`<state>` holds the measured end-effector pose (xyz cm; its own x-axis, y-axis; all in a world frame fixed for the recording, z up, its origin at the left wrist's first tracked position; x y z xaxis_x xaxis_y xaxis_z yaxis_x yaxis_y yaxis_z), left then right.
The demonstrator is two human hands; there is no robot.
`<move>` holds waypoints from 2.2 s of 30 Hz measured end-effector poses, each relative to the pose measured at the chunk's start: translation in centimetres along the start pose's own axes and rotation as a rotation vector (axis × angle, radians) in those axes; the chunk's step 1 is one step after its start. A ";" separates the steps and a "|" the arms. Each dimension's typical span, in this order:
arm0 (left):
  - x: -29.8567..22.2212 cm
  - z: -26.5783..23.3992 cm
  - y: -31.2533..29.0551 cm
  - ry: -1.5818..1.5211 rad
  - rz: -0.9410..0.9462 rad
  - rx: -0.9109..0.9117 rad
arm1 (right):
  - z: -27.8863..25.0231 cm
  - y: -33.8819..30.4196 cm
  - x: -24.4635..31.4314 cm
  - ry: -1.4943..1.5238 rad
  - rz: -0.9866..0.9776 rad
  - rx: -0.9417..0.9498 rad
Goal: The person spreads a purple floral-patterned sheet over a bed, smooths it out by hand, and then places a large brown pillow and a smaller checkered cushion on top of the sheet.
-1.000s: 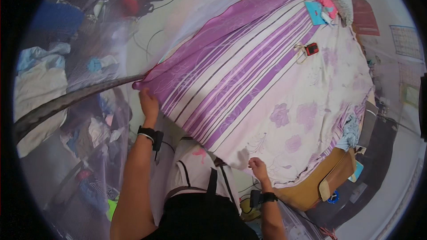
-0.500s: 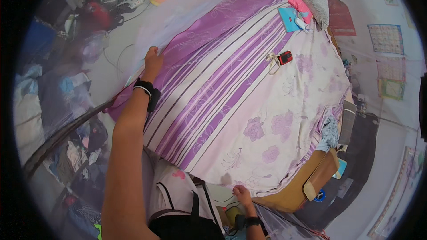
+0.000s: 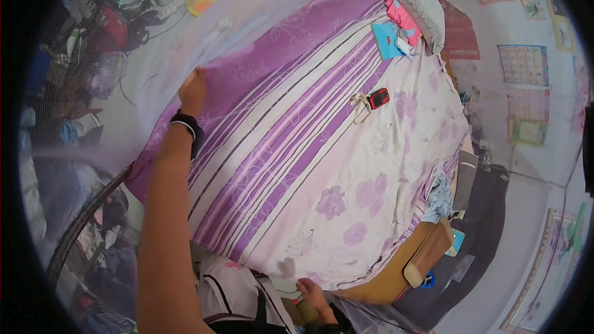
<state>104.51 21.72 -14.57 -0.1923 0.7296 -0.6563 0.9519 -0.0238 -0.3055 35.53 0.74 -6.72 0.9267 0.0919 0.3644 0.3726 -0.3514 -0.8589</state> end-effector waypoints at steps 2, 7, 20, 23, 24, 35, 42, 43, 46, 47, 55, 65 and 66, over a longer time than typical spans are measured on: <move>0.9 -3.2 1.0 -0.157 -0.002 -0.080 | -1.5 0.3 3.8 0.035 0.022 -0.028; 1.0 -6.8 1.4 -0.233 -0.021 -0.309 | -3.1 3.0 2.9 0.129 -0.022 -0.079; -2.4 9.3 -29.4 0.415 0.478 0.292 | -1.2 4.0 9.1 -0.121 -0.202 -0.064; -2.2 9.7 -30.0 0.408 0.504 0.277 | -1.7 4.5 8.2 -0.125 -0.227 -0.083; -2.2 9.9 -29.8 0.396 0.543 0.283 | -2.0 4.5 7.6 -0.078 -0.236 -0.102; 1.6 12.0 -37.0 0.526 0.503 0.547 | -6.7 5.3 -2.9 -0.010 -0.277 -0.132; 10.5 20.8 -54.7 0.591 0.621 1.177 | -16.8 5.4 -17.7 0.044 -0.225 -0.413; 9.1 22.5 -57.2 0.605 0.654 1.217 | -18.9 5.2 -21.6 -0.022 -0.206 -0.529; 7.4 24.9 -62.7 0.548 0.280 1.273 | -23.3 4.0 -30.3 -0.006 -0.101 -0.738; 8.3 25.1 -63.8 0.370 0.079 1.261 | -23.7 3.9 -31.8 0.021 -0.088 -0.744; 0.1 26.0 -68.0 0.132 -0.053 1.019 | -23.4 7.4 -52.0 0.791 0.302 -0.992; -0.7 21.7 -63.4 0.105 -0.117 0.881 | -23.6 1.6 -52.0 0.210 0.458 -0.867; -0.5 21.0 -63.0 0.112 -0.167 0.845 | -22.1 0.0 -53.4 -0.342 0.482 -0.794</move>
<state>39.57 8.48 -9.49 -0.2472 0.8308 -0.4986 0.4084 -0.3773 -0.8312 -15.02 -24.72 -18.18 0.9813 -0.0048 -0.1924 -0.0736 -0.9331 -0.3521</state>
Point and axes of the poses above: each hand's wrist, its own y-axis towards the middle knuckle, its own z-axis out of the palm, x = y × z, the point moved 10 cm from there along y, towards the middle knuckle, and after that the axes turned 2 degrees about -x, right-handed, at the moved point
